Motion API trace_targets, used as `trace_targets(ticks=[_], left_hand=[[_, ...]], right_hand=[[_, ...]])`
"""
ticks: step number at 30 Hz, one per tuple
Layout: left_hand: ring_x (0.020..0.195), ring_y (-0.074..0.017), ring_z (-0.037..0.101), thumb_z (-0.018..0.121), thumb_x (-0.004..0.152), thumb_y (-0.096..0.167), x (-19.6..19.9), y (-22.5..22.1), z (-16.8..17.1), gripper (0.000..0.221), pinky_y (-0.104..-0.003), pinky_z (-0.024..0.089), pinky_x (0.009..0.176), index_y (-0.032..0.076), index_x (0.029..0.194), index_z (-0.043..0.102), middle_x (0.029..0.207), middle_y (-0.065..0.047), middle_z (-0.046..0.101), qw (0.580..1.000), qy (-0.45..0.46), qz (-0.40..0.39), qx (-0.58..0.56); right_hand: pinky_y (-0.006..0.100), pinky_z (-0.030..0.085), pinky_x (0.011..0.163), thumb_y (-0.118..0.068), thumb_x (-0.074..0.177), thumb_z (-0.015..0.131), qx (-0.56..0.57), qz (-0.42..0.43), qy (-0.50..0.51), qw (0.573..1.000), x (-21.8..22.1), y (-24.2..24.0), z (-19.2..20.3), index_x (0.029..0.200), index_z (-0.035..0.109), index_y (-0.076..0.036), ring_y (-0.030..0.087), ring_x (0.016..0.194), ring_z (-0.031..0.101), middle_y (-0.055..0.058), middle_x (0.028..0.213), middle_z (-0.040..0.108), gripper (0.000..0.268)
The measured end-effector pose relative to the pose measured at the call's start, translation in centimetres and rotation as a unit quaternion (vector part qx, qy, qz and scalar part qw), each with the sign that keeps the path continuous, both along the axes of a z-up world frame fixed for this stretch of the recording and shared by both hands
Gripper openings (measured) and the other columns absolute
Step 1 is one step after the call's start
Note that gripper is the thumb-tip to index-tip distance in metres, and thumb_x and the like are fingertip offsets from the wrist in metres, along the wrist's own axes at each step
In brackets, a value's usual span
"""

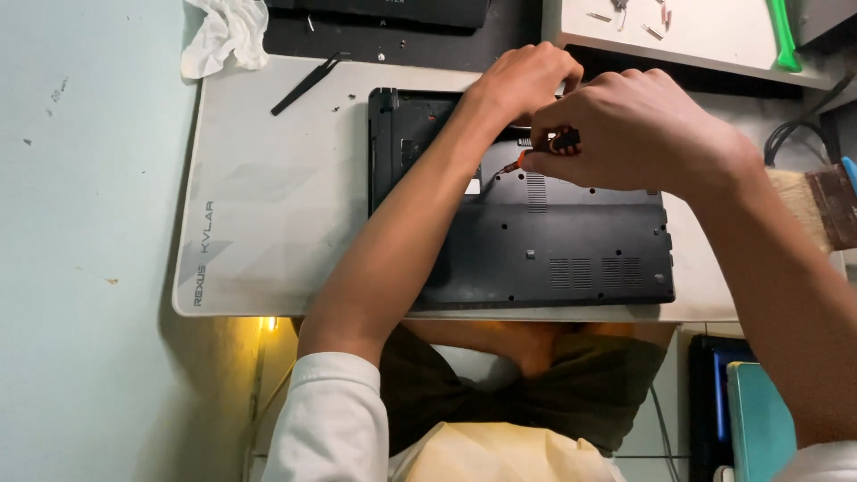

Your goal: Disassembling a laptop by removing screws from the back casing and cleaning internal components with a brush.

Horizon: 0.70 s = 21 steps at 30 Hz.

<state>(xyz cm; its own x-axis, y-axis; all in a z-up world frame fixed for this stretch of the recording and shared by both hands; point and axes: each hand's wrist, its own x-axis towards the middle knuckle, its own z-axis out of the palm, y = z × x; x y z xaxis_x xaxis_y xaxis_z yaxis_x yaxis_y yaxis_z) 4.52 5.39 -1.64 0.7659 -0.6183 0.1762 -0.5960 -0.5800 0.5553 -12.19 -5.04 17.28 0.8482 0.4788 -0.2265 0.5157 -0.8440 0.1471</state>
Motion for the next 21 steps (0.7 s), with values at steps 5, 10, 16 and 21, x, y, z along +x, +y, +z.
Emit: trace_targets(ticks=[5, 10, 16, 21], left_hand=[[0.086, -0.0329, 0.085, 0.085, 0.078, 0.013, -0.6, 0.3, 0.9, 0.023, -0.051, 0.066, 0.082, 0.020, 0.100, 0.088, 0.096, -0.005, 0.088, 1.000, 0.003, 0.000, 0.009], [0.098, -0.0315, 0.087, 0.075, 0.098, 0.022, -1.0, 0.3, 1.9, 0.018, -0.053, 0.068, 0.092, 0.021, 0.107, 0.090, 0.108, -0.006, 0.090, 0.998, 0.055, 0.020, 0.019], [0.093, -0.0315, 0.087, 0.082, 0.088, 0.013, -0.8, 0.3, 1.6, 0.013, -0.052, 0.067, 0.085, 0.019, 0.098, 0.087, 0.103, -0.005, 0.091, 0.999, 0.041, 0.002, -0.006], [0.077, -0.0158, 0.076, 0.074, 0.096, 0.010, -5.3, 2.3, 7.4, 0.017, -0.046, 0.062, 0.070, 0.020, 0.084, 0.082, 0.083, 0.002, 0.085, 0.982, 0.171, 0.074, 0.004]], right_hand=[[0.041, 0.054, 0.060, -0.063, 0.110, 0.079, -0.038, 0.014, -0.021, 0.999, -1.0, 1.5, 0.9, 0.108, 0.091, -0.031, 0.028, 0.054, 0.075, -0.001, 0.080, 0.087, 0.035], [0.043, 0.056, 0.061, -0.049, 0.106, 0.085, -0.010, 0.072, -0.036, 0.997, -0.9, 2.2, -0.1, 0.108, 0.092, -0.024, 0.029, 0.065, 0.078, 0.003, 0.090, 0.088, 0.026], [0.041, 0.050, 0.052, -0.023, 0.105, 0.081, -0.003, 0.129, -0.071, 0.989, -1.3, 3.9, 0.0, 0.095, 0.088, -0.017, 0.025, 0.051, 0.072, 0.002, 0.103, 0.086, 0.014], [0.041, 0.055, 0.053, -0.020, 0.101, 0.085, -0.020, 0.125, -0.025, 0.992, -0.4, 3.9, 0.2, 0.105, 0.088, -0.018, 0.024, 0.054, 0.073, 0.004, 0.104, 0.087, 0.005]])
